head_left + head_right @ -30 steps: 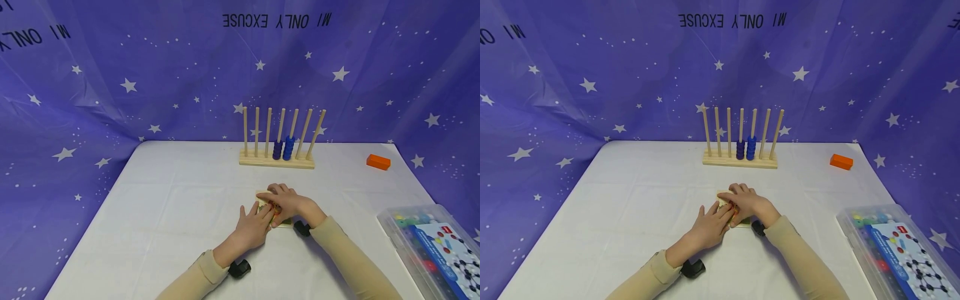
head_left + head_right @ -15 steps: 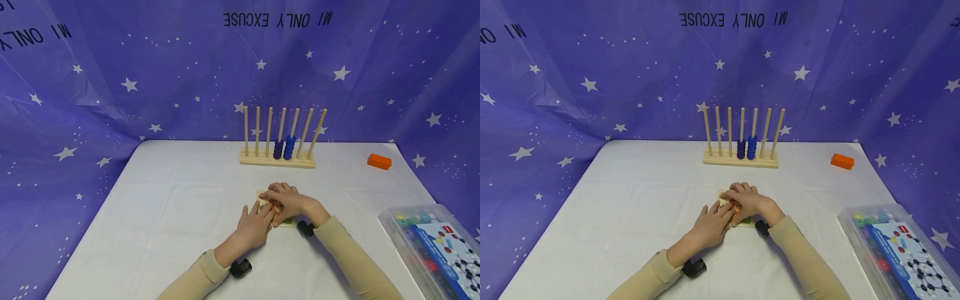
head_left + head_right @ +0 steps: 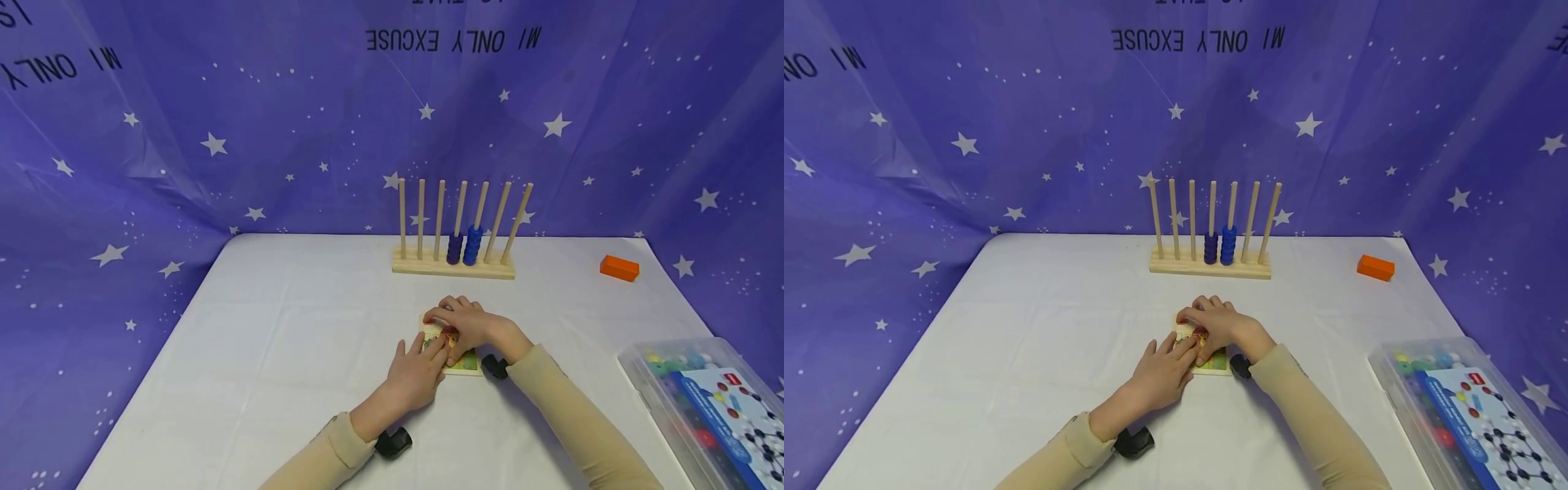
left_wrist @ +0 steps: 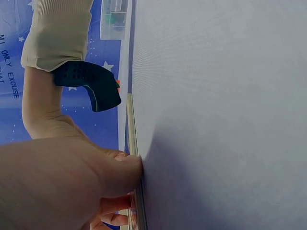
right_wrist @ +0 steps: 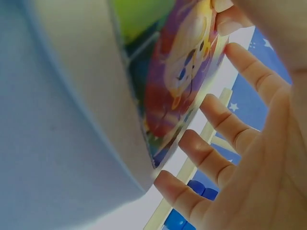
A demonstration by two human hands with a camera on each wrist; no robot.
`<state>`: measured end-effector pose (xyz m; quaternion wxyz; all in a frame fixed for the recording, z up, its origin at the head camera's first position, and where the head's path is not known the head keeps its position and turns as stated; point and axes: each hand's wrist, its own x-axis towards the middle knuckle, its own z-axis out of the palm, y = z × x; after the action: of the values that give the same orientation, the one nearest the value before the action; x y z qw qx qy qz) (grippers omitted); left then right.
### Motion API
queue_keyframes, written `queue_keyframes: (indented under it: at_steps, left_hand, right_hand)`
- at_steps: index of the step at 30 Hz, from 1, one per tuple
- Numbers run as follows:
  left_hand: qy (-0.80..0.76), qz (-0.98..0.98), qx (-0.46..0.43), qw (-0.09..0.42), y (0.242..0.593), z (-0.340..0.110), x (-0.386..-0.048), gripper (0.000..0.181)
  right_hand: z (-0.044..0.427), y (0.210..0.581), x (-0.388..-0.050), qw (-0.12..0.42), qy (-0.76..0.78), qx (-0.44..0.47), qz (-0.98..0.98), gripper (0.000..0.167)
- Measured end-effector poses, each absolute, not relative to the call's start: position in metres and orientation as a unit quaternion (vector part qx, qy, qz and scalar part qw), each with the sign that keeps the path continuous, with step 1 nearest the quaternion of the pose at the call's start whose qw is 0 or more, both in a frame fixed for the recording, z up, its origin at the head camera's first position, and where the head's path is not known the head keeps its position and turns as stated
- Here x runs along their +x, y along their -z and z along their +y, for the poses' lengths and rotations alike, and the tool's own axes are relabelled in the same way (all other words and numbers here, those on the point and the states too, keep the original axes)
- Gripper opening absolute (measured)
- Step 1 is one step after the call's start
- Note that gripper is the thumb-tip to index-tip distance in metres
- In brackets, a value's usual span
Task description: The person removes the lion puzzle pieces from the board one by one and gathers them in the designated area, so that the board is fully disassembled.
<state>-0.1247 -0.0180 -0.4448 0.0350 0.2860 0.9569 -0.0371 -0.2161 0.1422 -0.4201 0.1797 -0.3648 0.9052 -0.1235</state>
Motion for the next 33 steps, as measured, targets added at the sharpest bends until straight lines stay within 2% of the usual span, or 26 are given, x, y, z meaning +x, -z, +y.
queue_keyframes:
  at_steps: [8,20,33]
  left_hand:
    - [0.043,0.957,0.286,0.023,0.447,-0.018,-0.125,0.048]
    - [0.037,0.957,0.287,0.018,0.447,-0.018,-0.123,0.047]
    - [0.023,0.958,0.285,0.030,0.444,-0.018,-0.124,0.047]
  right_hand:
    - [0.138,0.422,-0.219,0.175,0.106,-0.355,0.912,0.087]
    - [0.138,0.421,-0.214,0.207,0.151,-0.310,0.916,0.088]
    - [0.146,0.427,-0.218,0.214,0.204,-0.329,0.897,0.084]
